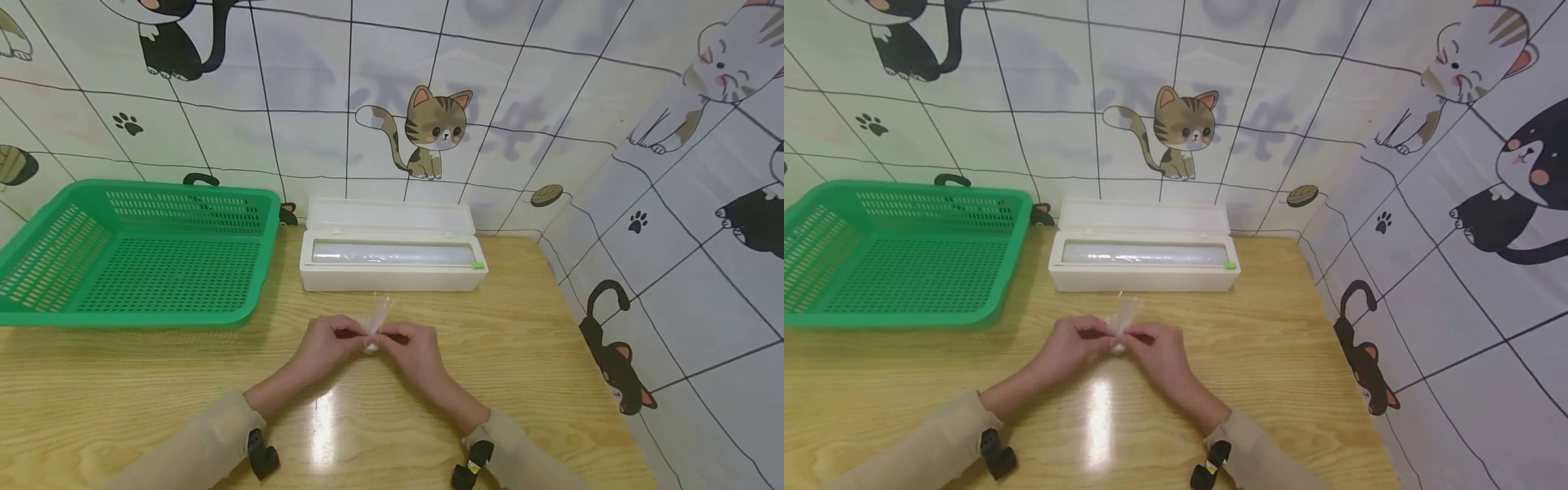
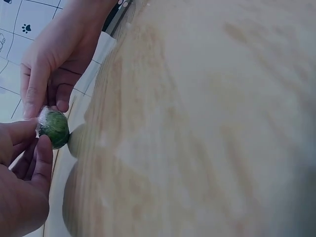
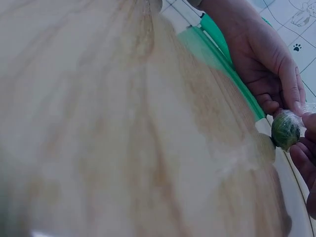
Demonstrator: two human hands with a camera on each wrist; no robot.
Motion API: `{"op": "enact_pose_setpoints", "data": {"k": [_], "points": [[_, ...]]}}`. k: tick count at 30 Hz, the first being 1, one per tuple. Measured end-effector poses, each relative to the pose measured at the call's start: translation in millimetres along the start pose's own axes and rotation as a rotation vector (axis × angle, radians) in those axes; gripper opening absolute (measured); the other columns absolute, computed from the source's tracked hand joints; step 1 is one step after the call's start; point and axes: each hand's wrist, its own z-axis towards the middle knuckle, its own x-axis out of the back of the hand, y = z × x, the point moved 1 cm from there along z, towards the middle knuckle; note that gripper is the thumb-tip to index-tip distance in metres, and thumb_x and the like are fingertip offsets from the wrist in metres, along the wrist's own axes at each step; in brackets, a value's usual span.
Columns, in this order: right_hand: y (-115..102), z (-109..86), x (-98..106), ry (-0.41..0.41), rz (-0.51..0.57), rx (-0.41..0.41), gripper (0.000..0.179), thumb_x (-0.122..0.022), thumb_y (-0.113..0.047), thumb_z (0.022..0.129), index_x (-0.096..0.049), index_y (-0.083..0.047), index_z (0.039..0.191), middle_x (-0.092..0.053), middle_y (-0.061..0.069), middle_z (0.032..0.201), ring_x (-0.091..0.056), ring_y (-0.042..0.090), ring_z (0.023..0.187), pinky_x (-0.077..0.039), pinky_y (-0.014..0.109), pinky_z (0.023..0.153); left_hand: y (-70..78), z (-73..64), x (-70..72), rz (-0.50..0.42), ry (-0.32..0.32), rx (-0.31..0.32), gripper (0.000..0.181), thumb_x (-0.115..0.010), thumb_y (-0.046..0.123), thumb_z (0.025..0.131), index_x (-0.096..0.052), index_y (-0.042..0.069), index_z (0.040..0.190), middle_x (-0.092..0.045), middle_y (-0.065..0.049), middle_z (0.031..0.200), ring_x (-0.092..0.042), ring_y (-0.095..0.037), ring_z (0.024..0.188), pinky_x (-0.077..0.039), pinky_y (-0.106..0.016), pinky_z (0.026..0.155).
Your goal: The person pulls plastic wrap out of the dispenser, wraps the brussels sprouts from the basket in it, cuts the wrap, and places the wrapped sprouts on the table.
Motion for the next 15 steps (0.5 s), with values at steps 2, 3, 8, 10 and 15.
{"op": "enact_pose_setpoints", "data": {"k": [2,3,8,10,15], "points": [[0.0,1.3,-0.3,0.007,0.010,-0.039,0.014,-0.084,-0.019,0.088,-0.083,-0.007,0.095,-0.078,0.002,0.091,-0.072,0.011,0.083,-0.060,0.025,0.070,0.3,0.8,-0.4,0.001,0.007,0.006,0.006,-0.083,0.009,0.086,-0.080,0.007,0.091,-0.077,-0.002,0.091,-0.071,-0.015,0.089,-0.058,-0.026,0.077],[-0.3,1.9,-0.3,0.008,0.016,-0.054,0.014,-0.084,-0.018,0.087,-0.083,-0.007,0.095,-0.078,0.002,0.091,-0.072,0.011,0.083,-0.059,0.025,0.070,0.7,1.1,-0.7,0.006,0.009,0.011,0.007,-0.083,0.008,0.086,-0.080,0.006,0.092,-0.077,-0.003,0.091,-0.071,-0.015,0.088,-0.058,-0.025,0.076],[-1.5,4.6,-0.7,-0.003,0.018,-0.077,0.009,-0.084,-0.014,0.086,-0.083,-0.007,0.092,-0.078,0.002,0.089,-0.071,0.010,0.082,-0.058,0.023,0.070,2.5,2.6,-0.8,0.017,0.013,0.033,0.013,-0.083,0.007,0.086,-0.079,0.001,0.097,-0.077,-0.006,0.091,-0.069,-0.013,0.082,-0.058,-0.024,0.071],[-1.9,5.9,-0.9,-0.010,0.017,-0.067,0.008,-0.084,-0.014,0.086,-0.083,-0.007,0.090,-0.078,0.002,0.088,-0.070,0.010,0.082,-0.058,0.022,0.070,3.4,3.8,-0.3,0.015,0.009,0.039,0.013,-0.083,0.009,0.087,-0.080,0.001,0.097,-0.077,-0.006,0.090,-0.069,-0.013,0.082,-0.058,-0.024,0.070],[-2.5,8.2,-0.2,-0.042,0.046,-0.053,0.006,-0.085,-0.011,0.085,-0.082,-0.005,0.085,-0.077,0.003,0.085,-0.068,0.011,0.082,-0.055,0.021,0.072,2.5,7.4,1.4,0.008,-0.017,0.052,0.011,-0.083,0.011,0.087,-0.080,0.002,0.094,-0.077,-0.005,0.090,-0.067,-0.012,0.083,-0.057,-0.022,0.068]]}}
